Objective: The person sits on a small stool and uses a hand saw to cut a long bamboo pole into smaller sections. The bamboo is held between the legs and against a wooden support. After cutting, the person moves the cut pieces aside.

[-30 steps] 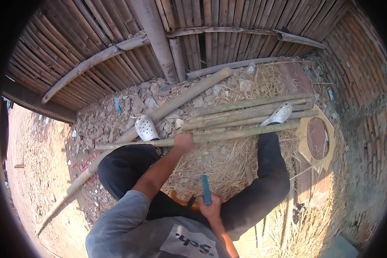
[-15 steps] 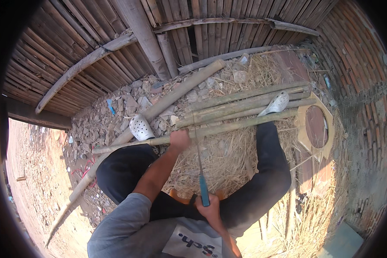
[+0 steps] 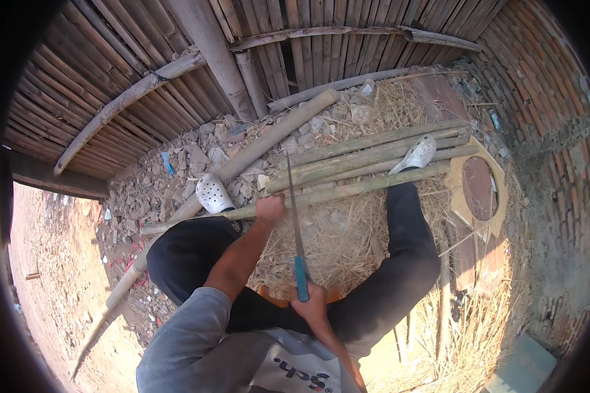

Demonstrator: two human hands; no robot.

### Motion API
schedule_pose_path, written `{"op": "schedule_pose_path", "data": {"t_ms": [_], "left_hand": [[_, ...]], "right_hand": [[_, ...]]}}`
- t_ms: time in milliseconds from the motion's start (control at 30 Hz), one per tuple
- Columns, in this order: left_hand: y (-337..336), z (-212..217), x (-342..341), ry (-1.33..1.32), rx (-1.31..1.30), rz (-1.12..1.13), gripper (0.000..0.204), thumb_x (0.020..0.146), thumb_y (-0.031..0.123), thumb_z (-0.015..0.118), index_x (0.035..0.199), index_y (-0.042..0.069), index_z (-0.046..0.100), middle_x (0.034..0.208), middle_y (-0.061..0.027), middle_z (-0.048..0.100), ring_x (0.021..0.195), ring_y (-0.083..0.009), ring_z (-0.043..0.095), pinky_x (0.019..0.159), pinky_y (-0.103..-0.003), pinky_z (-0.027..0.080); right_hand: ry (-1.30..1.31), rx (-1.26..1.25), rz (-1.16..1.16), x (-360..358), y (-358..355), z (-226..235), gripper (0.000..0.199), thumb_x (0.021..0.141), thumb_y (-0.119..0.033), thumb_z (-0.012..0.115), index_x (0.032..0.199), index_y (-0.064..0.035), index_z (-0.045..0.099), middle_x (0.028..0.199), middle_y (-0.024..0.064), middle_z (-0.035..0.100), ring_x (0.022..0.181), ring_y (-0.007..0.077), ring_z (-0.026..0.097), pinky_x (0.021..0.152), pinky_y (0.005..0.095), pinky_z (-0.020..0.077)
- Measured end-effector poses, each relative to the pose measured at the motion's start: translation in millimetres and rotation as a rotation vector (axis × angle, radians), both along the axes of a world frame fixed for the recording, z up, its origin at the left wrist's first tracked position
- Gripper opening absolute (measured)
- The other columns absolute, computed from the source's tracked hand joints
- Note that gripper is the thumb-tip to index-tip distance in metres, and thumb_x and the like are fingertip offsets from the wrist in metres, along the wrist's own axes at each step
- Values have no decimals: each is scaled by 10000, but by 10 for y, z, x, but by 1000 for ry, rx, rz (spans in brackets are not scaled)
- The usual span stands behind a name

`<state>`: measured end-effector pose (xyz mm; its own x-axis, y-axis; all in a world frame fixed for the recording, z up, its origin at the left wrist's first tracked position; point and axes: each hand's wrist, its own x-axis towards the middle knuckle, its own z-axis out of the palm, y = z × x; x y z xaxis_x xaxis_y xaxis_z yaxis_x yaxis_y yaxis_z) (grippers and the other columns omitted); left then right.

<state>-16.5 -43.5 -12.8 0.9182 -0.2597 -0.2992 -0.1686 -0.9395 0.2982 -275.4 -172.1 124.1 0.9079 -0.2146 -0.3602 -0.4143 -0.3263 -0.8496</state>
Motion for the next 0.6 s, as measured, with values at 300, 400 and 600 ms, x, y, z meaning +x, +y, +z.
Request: {"op": "schedule_pose_path", "data": {"t_ms": [300, 400, 600], "left_hand": [[-35, -14, -56, -4, 12, 11, 274, 720, 243, 661, 950, 98, 701, 918, -142, 716, 835, -305, 703, 741, -404, 562], [4, 11, 69, 57, 63, 20, 304, 712, 263, 673, 968, 103, 704, 926, -140, 717, 837, -299, 705, 743, -404, 562], [-12, 9, -23, 25, 19, 61, 310, 714, 288, 681, 963, 105, 707, 937, -142, 715, 846, -300, 704, 749, -412, 559]], "right_hand": [[-102, -35, -3, 98, 15, -29, 153, 735, -73, 658, 636, -13, 558, 498, 114, 504, 444, 155, 554, 481, 336, 451], [-59, -13, -30, 264, 52, -246, 148, 731, -76, 660, 640, -10, 563, 509, 117, 523, 450, 161, 561, 477, 342, 448], [-66, -27, 24, -530, -170, 451, 240, 720, -63, 648, 567, -28, 466, 486, 27, 433, 461, 74, 430, 440, 296, 365]]}}
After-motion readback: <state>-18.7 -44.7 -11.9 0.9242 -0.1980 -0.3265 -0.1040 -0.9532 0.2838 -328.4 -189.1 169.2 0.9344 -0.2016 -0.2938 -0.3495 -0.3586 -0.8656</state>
